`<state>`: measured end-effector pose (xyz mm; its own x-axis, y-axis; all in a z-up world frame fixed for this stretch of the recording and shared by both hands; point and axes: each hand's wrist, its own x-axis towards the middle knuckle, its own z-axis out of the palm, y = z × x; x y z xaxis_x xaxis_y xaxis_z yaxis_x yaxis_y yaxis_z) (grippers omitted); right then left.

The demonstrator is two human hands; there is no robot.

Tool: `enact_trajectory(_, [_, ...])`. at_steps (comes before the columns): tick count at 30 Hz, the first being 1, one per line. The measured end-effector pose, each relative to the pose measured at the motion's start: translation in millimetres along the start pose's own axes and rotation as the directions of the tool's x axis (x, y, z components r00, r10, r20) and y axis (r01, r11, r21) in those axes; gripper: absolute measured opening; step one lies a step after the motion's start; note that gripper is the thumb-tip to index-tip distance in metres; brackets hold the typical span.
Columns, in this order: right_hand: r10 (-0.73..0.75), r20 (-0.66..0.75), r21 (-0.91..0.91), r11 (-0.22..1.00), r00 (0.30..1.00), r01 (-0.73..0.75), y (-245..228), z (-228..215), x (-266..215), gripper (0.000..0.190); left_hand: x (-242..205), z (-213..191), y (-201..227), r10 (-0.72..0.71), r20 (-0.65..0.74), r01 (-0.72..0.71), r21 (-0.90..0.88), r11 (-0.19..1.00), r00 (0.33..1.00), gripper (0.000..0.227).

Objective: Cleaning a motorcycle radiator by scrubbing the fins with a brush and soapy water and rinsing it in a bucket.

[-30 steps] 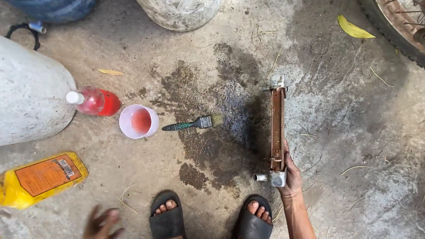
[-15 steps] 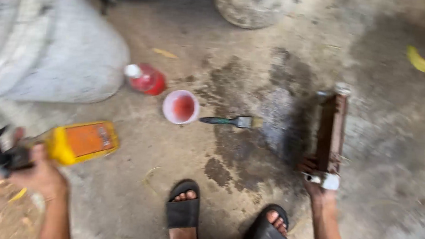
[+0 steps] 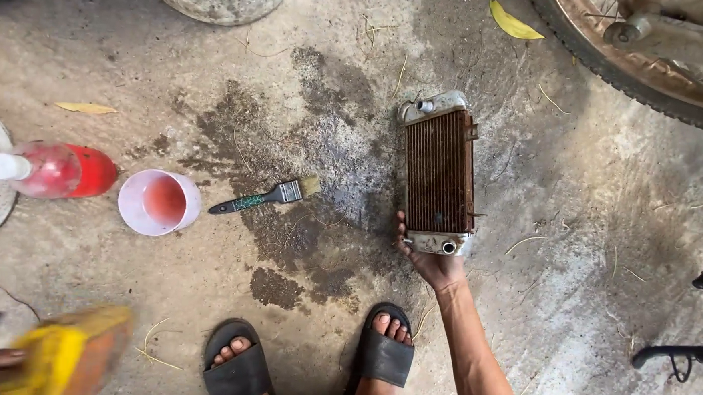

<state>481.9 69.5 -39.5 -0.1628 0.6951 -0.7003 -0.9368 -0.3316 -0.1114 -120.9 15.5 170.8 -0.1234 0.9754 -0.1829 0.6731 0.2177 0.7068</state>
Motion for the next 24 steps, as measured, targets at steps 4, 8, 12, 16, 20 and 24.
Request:
enact_trajectory(4, [-0.212,-0.116,-0.308,0.936,0.97,0.168,5.3,74.1,-55.5,0.075,24.5,64.0,174.6,0.174,0.101,-0.17,-0.047,0.984,0.98,0.061])
enact_trajectory(8, [-0.304,-0.116,-0.409,0.882,0.946,0.233,-2.9,79.4,-68.2,0.097,43.2,128.9,218.6,0.497,0.361,-0.392,-0.327,0.86,0.789,0.059])
enact_trajectory(12, [-0.304,0.017,-0.401,0.871,0.953,0.285,-6.5,25.7,-55.7,0.074,49.3,217.4,228.4,0.282,0.726,-0.194,-0.205,0.959,0.627,0.066])
enact_trajectory(16, [-0.261,0.001,-0.366,0.898,0.965,0.243,9.0,23.3,-59.0,0.062,40.1,299.5,221.9,0.124,0.872,-0.276,0.013,0.961,0.473,0.069])
enact_trajectory(20, [-0.246,0.072,-0.343,0.904,0.967,0.255,21.1,23.7,-65.4,0.059,20.9,344.4,207.5,0.231,0.824,-0.444,0.027,0.896,0.517,0.076])
enact_trajectory(24, [-0.211,-0.019,-0.412,0.892,0.977,0.184,24.3,48.6,-74.3,0.083,10.2,341.8,197.1,0.17,0.854,-0.459,0.089,0.884,0.492,0.086])
